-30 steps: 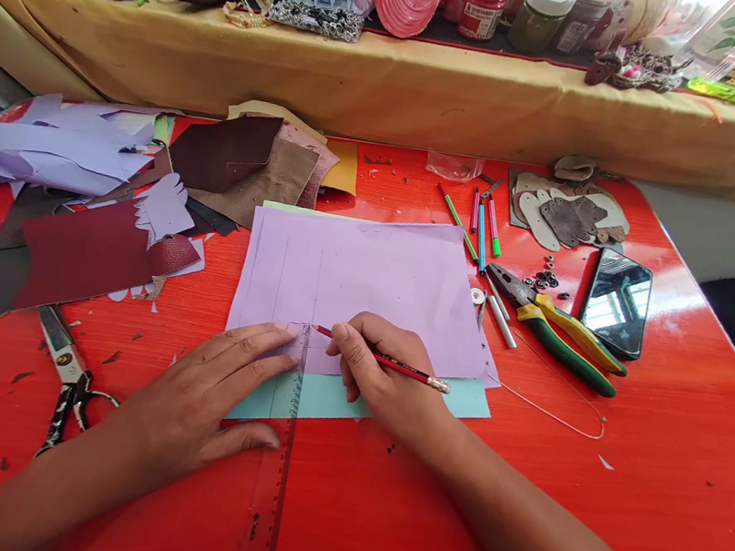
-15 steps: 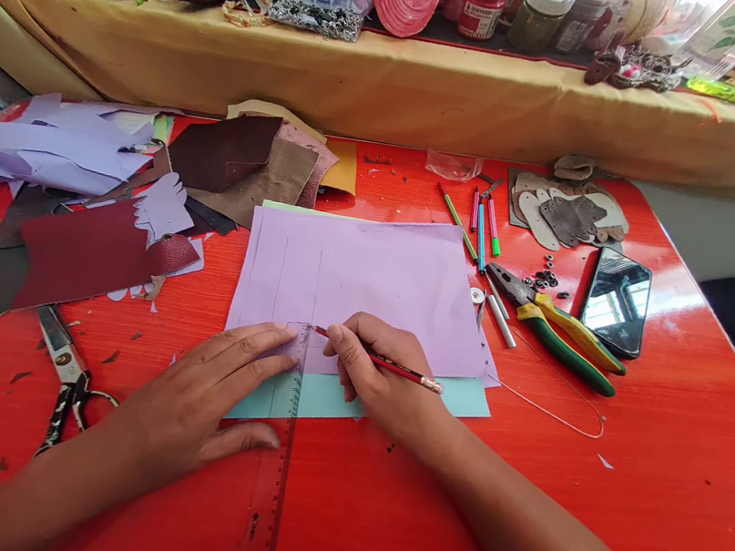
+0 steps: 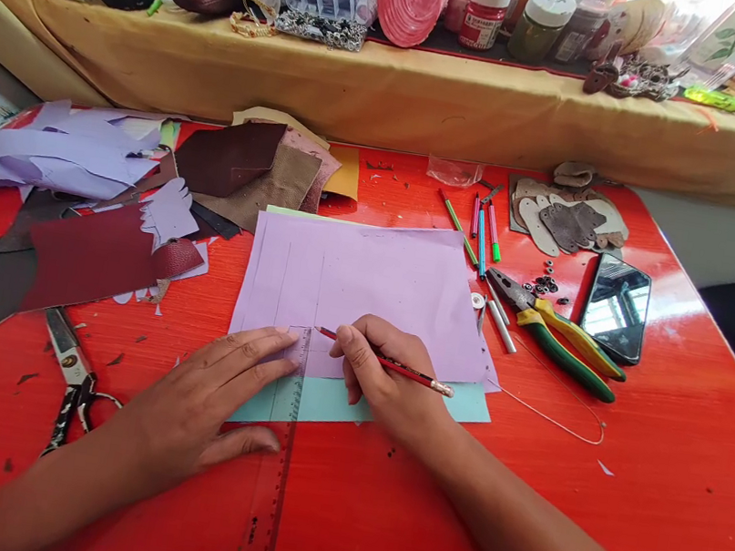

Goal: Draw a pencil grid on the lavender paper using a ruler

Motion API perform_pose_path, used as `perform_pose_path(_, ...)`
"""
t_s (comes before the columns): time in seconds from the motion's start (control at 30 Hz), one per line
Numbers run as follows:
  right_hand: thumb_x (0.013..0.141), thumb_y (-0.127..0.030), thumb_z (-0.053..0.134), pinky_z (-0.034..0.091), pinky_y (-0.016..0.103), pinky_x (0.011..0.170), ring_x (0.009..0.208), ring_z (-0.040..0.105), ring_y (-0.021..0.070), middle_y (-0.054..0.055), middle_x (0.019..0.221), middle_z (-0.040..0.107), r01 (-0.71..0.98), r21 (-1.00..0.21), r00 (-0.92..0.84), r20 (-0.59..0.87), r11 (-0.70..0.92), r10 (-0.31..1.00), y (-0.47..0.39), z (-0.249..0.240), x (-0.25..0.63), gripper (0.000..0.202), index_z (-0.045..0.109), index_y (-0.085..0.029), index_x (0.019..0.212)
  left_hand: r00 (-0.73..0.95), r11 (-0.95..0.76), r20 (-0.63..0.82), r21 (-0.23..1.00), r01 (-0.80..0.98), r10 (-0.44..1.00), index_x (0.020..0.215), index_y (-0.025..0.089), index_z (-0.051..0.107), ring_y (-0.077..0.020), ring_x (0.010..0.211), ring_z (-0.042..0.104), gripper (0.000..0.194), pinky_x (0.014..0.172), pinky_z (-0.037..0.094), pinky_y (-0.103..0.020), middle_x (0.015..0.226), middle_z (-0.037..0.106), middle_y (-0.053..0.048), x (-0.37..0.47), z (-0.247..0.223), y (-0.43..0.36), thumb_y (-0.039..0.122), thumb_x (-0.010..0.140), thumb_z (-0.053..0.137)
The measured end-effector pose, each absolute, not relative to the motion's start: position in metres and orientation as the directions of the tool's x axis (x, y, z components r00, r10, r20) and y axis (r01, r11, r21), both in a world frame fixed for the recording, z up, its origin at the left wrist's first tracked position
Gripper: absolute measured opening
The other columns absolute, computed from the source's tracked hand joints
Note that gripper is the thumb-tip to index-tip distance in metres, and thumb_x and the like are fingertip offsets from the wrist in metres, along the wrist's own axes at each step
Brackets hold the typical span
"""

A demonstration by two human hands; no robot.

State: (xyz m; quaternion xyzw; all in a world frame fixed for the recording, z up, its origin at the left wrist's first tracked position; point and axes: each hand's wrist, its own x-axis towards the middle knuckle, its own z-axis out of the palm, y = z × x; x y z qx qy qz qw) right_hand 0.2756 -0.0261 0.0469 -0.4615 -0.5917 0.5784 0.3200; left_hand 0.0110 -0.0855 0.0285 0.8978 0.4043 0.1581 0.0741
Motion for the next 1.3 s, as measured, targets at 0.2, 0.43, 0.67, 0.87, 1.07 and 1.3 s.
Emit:
perform_pose_path(0.2, 0.11, -0.058, 0.061, 0.043, 0.027, 0.052, 0.051, 0.055, 0.0137, -0.004, 0.059, 0.059, 0.099, -0.988, -0.355, -0.143, -0.115, 0.924, -0.026, 0.047, 0.277, 0.045, 0.068, -0.021, 0.084, 0.634, -0.666, 0.226, 0.111, 0.737, 0.739, 0.15, 0.014, 0.06, -0.0337, 0.143, 0.063, 0.057, 0.116, 0.053, -0.049, 0.161, 0.062, -0.018, 0.006, 0.036, -0.096, 0.057, 0.116, 0.047)
perform_pose_path(0.43, 0.11, -0.057, 0.061, 0.042, 0.027, 0.053, 0.052, 0.056, 0.0136, -0.003, 0.061, 0.059, 0.119, -0.986, -0.351, -0.15, -0.114, 0.924, -0.027, 0.049, 0.278, 0.046, 0.068, -0.02, 0.084, 0.619, -0.656, 0.236, 0.136, 0.742, 0.749, 0.15, 0.017, 0.06, -0.0314, 0.144, 0.062, 0.057, 0.119, 0.049, -0.046, 0.16, 0.064, -0.015, -0.023, 0.033, -0.094, 0.06, 0.116, 0.046)
perform_pose_path(0.67, 0.107, -0.066, 0.063, 0.045, 0.028, 0.053, 0.052, 0.057, 0.0148, -0.001, 0.061, 0.06, 0.16, -0.978, -0.331, -0.178, -0.131, 0.926, -0.027, 0.053, 0.276, 0.052, 0.068, -0.021, 0.081, 0.559, -0.589, 0.186, 0.256, 0.767, 0.808, 0.157, 0.022, 0.055, -0.0323, 0.151, 0.056, 0.06, 0.123, 0.048, -0.05, 0.167, 0.057, -0.013, -0.038, 0.026, -0.098, 0.063, 0.113, 0.053)
perform_pose_path(0.87, 0.107, -0.068, 0.062, 0.047, 0.029, 0.051, 0.052, 0.058, 0.0161, 0.0, 0.059, 0.063, 0.234, -0.968, -0.326, -0.169, -0.094, 0.93, -0.027, 0.054, 0.277, 0.053, 0.07, -0.022, 0.081, 0.562, -0.572, 0.134, 0.323, 0.754, 0.816, 0.158, 0.023, 0.053, -0.0307, 0.157, 0.05, 0.061, 0.127, 0.045, -0.049, 0.169, 0.054, -0.012, -0.039, 0.029, -0.098, 0.062, 0.112, 0.057)
perform_pose_path(1.07, 0.105, -0.071, 0.062, 0.046, 0.029, 0.051, 0.051, 0.06, 0.0161, 0.0, 0.059, 0.063, 0.263, -0.961, -0.324, -0.171, -0.086, 0.931, -0.026, 0.056, 0.276, 0.057, 0.069, -0.023, 0.077, 0.539, -0.558, 0.153, 0.307, 0.771, 0.828, 0.157, 0.022, 0.056, -0.033, 0.156, 0.051, 0.06, 0.128, 0.044, -0.052, 0.169, 0.055, -0.014, -0.035, 0.028, -0.1, 0.061, 0.111, 0.058)
perform_pose_path(1.3, 0.105, -0.072, 0.062, 0.046, 0.029, 0.051, 0.051, 0.06, 0.016, 0.001, 0.06, 0.063, 0.276, -0.958, -0.324, -0.173, -0.082, 0.93, -0.026, 0.057, 0.275, 0.058, 0.068, -0.023, 0.075, 0.561, -0.585, 0.17, 0.278, 0.762, 0.81, 0.155, 0.021, 0.057, -0.033, 0.156, 0.05, 0.061, 0.128, 0.043, -0.053, 0.167, 0.056, -0.014, -0.033, 0.026, -0.101, 0.063, 0.112, 0.054)
